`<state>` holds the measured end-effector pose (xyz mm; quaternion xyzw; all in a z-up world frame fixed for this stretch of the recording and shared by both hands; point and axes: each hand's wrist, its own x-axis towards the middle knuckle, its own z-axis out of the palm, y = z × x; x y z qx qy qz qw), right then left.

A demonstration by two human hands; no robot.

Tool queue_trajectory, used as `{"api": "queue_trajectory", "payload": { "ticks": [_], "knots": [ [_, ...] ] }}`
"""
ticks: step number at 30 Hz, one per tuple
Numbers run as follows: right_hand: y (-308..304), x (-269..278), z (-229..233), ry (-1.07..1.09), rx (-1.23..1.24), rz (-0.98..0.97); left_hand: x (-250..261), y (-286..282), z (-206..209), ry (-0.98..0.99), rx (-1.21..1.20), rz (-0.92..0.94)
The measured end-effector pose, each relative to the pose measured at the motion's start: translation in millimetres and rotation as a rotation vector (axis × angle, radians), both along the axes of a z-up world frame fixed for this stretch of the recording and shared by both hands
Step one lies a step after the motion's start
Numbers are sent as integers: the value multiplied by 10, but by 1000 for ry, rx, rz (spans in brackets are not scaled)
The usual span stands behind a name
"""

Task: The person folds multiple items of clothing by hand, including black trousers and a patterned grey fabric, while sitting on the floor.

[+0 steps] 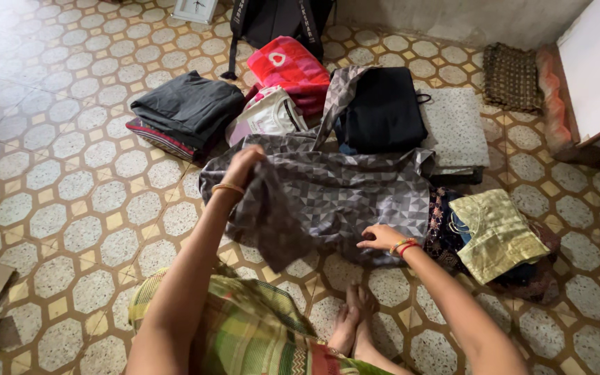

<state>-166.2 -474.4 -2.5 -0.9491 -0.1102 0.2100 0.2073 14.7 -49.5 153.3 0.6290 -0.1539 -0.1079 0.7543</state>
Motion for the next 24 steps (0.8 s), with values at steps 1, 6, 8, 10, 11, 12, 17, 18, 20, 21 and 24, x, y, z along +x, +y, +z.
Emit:
{"api": "queue_trajectory", "payload": {
  "ticks": [1,6,8,10,11,12,17,18,20,21,24],
  "knots": [
    [23,-7,5,-19,-11,6,83,120,-116,-27,-56,168],
    [409,-245,-40,-153,-206,-30,430,653,-435,229,-630,798],
    [623,-357,6,-240,-240,-12,463,869,-498,261,-617,852],
    [809,-507,78,-359,-231,7,488,978,-481,337,-667,833],
    [920,-533,99,-383,-208,14,501,978,-450,398,-723,787],
    [1020,-560,104,-405,-185,23,497,983,-424,461,-780,742],
    [1233,-583,-128,-444,-305,-1,356,973,-176,454,-712,380],
    [1179,-527,-180,-416,-358,4,310,999,-89,474,-650,385],
    [998,-440,-232,-417,-407,-36,166,1162,237,557,-420,322],
    [859,-389,-210,-447,-403,-82,83,1217,392,596,-305,289],
    [422,-258,14,-623,-469,-162,-171,1400,628,440,-412,391]
  ]
}}
